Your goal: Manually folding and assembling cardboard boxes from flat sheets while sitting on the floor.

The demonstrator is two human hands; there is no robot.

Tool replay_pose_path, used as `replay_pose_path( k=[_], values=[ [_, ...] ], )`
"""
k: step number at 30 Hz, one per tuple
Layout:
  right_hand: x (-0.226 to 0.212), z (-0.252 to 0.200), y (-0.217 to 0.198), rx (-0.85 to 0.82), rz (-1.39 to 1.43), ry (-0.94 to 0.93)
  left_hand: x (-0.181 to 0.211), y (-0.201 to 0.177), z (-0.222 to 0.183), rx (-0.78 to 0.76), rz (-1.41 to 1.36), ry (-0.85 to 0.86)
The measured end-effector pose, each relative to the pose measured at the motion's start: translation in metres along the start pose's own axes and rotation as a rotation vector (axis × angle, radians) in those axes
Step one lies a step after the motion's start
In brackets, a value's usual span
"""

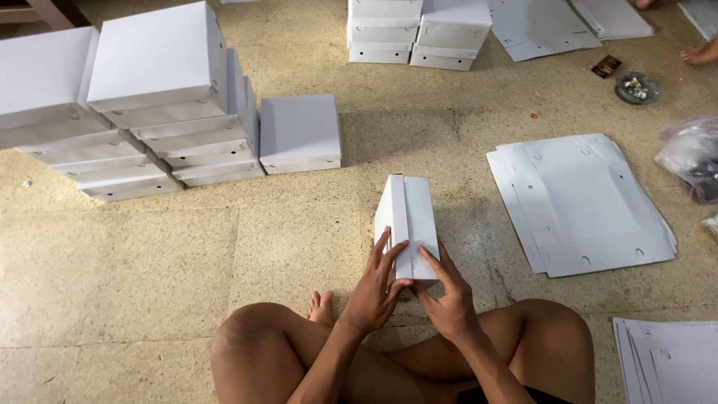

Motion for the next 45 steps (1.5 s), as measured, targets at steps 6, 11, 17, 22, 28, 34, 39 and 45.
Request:
replay_pose_path(
  k=[6, 11, 17, 22, 28, 34, 39, 45],
  values=[
    [0.005, 0.002, -0.009, 0.143, 0.402, 0.445, -0.026, -0.008, 0.007, 0.084, -0.757, -0.267],
    [0.038, 0.013, -0.01, 0.022, 0.514, 0.736, -0.078, 0.001, 0.002, 0.009, -0.509, -0.585],
    [0.047, 0.009, -0.011, 0.014, 0.638, 0.806, -0.07, 0.016, 0.0, -0.168, -0.899, -0.552],
    [0.009, 0.012, -0.035, 0.256, 0.969, 0.404, -0.024, -0.017, 0.016, -0.076, -1.134, -0.177],
    [0.002, 0.013, -0.014, 0.013, 0.617, 0.499, -0.002, -0.024, 0.016, 0.031, -0.726, -0.272],
    [-0.002, 0.013, -0.004, -0.089, 0.222, 0.244, 0.004, -0.009, 0.005, -0.105, -0.49, -0.199],
    [0.011, 0.005, 0.014, -0.155, 0.231, 0.466, 0.0, -0.005, 0.007, -0.057, -0.28, -0.228],
    [-0.005, 0.001, 0.03, -0.067, 0.274, 0.289, 0.001, 0.001, 0.0, -0.04, -0.266, -0.151]
  ],
)
Point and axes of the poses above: each hand's wrist, its own z-axis towards the middle knuckle, its own y-axis out of the palm, x = y × z, the point moved 6 cm from there along z, towards the middle knuckle, and after that the axes turned 7 degrees about -y, right-handed, at the moved point
